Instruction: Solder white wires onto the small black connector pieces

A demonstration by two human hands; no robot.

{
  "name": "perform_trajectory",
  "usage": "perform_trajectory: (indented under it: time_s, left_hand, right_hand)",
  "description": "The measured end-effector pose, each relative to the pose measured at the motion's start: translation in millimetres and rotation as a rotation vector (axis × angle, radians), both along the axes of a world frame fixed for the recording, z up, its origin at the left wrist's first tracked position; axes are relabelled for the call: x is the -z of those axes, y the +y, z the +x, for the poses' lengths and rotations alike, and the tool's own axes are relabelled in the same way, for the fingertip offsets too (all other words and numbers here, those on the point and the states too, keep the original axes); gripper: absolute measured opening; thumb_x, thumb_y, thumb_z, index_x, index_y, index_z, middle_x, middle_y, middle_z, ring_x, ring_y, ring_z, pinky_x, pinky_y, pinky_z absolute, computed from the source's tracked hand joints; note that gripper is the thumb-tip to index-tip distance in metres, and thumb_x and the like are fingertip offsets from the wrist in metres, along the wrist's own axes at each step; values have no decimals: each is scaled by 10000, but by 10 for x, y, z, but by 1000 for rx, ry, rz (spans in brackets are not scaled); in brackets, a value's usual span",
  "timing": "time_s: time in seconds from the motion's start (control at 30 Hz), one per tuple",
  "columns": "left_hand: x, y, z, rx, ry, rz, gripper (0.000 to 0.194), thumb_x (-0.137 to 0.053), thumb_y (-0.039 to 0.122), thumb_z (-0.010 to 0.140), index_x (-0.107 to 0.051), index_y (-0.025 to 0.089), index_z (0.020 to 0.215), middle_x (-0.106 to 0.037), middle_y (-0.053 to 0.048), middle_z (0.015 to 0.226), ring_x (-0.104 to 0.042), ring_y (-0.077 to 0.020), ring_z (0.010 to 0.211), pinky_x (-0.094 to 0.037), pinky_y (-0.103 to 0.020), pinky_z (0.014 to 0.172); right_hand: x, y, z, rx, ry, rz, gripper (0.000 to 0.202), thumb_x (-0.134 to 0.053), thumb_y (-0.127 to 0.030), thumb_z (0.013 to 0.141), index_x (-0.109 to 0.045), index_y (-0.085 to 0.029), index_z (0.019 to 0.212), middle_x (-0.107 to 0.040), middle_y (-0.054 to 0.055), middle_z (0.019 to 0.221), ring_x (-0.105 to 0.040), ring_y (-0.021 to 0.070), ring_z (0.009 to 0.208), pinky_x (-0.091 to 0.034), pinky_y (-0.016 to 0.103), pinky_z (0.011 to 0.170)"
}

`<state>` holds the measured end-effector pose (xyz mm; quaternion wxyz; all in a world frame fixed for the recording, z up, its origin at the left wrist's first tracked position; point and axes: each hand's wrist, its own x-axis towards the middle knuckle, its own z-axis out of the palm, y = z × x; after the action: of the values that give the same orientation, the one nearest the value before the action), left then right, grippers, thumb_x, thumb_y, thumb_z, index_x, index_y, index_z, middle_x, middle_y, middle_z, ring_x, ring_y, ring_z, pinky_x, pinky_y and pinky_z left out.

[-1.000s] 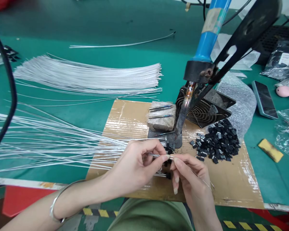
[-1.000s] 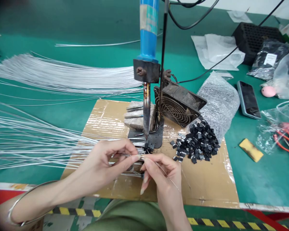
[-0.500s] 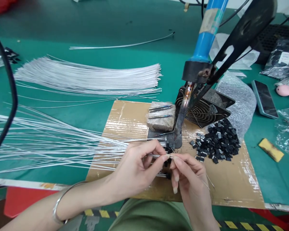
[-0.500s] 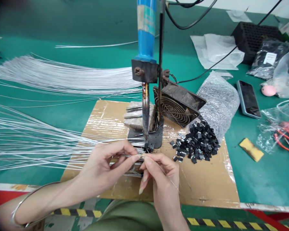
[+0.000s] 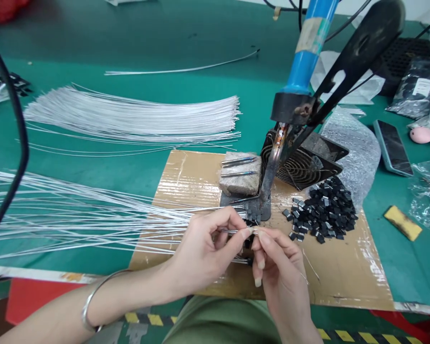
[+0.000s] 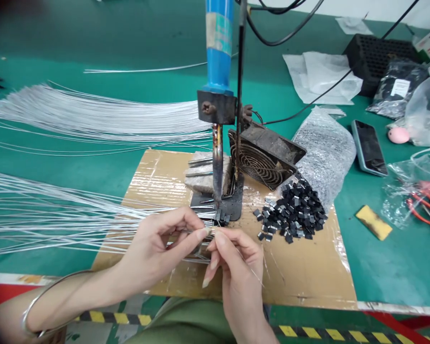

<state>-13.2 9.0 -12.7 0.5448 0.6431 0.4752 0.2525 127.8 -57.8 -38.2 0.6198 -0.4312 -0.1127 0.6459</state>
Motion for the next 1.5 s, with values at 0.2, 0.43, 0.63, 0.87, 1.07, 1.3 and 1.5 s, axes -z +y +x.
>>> perform_trajectory:
  time_s: [0.2,0.43,0.63,0.87,1.07,1.3,1.5]
  left_hand:
    - [-15,-4,43,-43,-6,-50,239,-590,366,892,-622,183,743,-575,-4,587,-450,-119,495,-298,-242,449]
    - [-55,43,63,-69,-32,-116,248,-610,391,865,-628,177,740,-589,-8,602,-428,-110,501,-322,-233,452]
    - [-38,46,50,-84,13,-109,260,-624,412,851,-647,171,758,-596,-20,622,-459,-120,515,-310,-241,457]
    - [-23,10,42,-72,34,-49,254,-612,387,875,-677,161,778,-634,-44,656,-479,-121,522,-296,-244,458]
    - [-2,3,43,-71,27,19,224,-625,339,893,-668,169,754,-588,-7,608,-389,-92,473,-251,-239,436]
    - [-11,-14,8,-22,23,116,187,-624,255,925,-656,170,761,-340,95,506,-220,-70,449,-170,-235,421]
    - [-22,-5,-13,5,19,139,186,-604,226,932,-647,170,759,-308,100,517,-208,-70,453,-149,-234,417]
  right_hand:
    - [-55,35,-61,61,1,-9,173,-906,-357,789,-849,-195,779,-669,-26,601,-531,23,404,-491,71,374]
    - [-2,-20,21,-20,-36,27,211,-784,-407,928,-861,-213,957,-731,9,757,-658,77,545,-606,150,485]
    - [30,-22,47,-9,-168,44,102,-813,-336,918,-859,-255,959,-732,-20,663,-683,79,514,-620,155,525]
    - [14,-5,46,10,-202,53,82,-835,-324,895,-862,-253,925,-722,-24,621,-663,85,495,-629,177,512]
    - [-14,-15,44,9,-166,11,94,-855,-331,869,-860,-239,882,-719,-24,651,-641,72,478,-612,167,487]
    - [-16,20,135,-97,-51,-15,100,-864,-307,850,-848,-212,821,-705,-28,674,-614,53,451,-564,132,422]
    - [-95,58,141,-81,-47,-86,144,-886,-309,803,-829,-185,759,-674,-22,633,-574,55,438,-534,130,392]
